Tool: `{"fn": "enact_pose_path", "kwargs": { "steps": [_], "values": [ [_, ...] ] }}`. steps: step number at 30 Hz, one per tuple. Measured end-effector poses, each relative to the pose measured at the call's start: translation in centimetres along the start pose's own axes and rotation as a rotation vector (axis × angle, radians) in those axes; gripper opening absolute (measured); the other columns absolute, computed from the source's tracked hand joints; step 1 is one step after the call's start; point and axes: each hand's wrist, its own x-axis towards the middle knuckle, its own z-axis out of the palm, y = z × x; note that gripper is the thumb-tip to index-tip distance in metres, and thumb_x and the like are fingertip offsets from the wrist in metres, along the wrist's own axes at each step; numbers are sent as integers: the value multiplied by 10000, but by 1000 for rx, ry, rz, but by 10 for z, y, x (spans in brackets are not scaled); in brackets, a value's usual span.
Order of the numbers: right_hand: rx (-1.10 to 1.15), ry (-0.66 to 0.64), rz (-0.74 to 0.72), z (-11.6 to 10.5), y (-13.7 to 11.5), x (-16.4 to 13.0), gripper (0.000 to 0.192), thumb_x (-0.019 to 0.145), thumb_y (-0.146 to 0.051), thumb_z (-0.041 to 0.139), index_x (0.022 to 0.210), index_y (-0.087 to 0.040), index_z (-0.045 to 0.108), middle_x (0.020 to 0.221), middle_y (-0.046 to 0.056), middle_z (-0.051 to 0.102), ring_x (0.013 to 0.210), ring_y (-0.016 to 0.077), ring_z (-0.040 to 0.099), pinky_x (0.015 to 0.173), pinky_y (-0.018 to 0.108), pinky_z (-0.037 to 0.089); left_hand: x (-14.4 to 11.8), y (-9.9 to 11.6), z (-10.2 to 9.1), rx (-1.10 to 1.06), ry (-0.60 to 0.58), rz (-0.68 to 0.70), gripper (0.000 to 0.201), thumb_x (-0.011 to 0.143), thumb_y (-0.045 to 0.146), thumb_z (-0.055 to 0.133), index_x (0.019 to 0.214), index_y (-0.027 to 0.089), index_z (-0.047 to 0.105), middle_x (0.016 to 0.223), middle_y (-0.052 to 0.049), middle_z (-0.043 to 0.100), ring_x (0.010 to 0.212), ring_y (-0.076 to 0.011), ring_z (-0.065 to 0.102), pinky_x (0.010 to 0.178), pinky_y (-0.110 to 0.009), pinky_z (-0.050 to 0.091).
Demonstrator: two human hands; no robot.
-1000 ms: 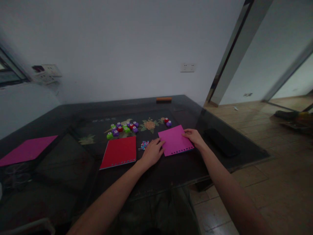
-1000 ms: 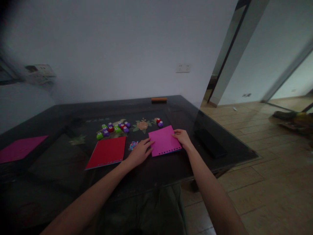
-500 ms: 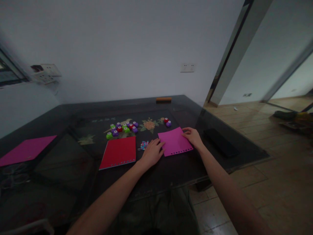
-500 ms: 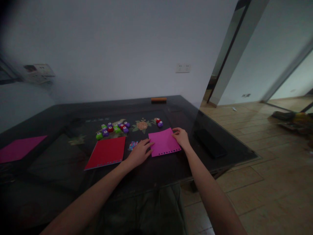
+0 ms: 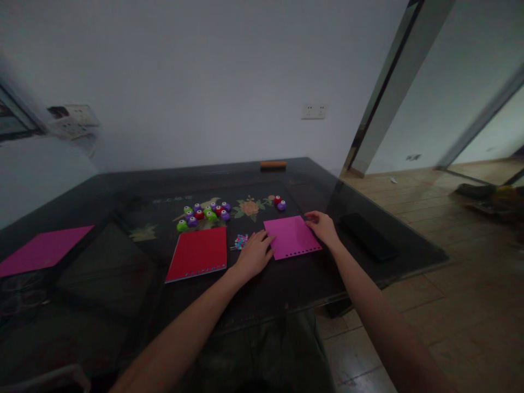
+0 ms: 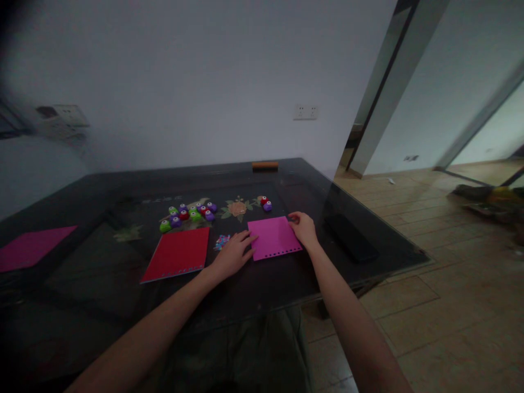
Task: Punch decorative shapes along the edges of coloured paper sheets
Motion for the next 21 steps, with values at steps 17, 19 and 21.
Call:
{"fn": "enact_pose_path", "kwargs": {
  "steps": [17,19,21],
  "values": [
    [78,-2,4,-8,-13,-6,211,706,-121,569,880,-175,675,832,52,672,765,170,607,733,301,464,-2,-13,-80,-324,209,-48,280,858,226,430,1074,190,604,1115,-59,636,1053,-196,564,938,-357,425],
    [99,0,-16,-9,-14,-6,194,709,-141,573,868,-180,678,829,49,673,767,174,610,735,304,465,-13,-37,-96,-299,246,-111,277,855,266,437,1049,192,620,1065,-44,660,1001,-201,592,905,-356,444],
    [127,-8,-59,-8,-16,-7,186,716,-160,572,866,-179,679,833,49,675,774,178,615,744,307,464,-29,-72,-105,-233,294,-196,282,852,285,428,1012,188,638,1028,-42,675,979,-203,605,900,-348,443]
  ]
}}
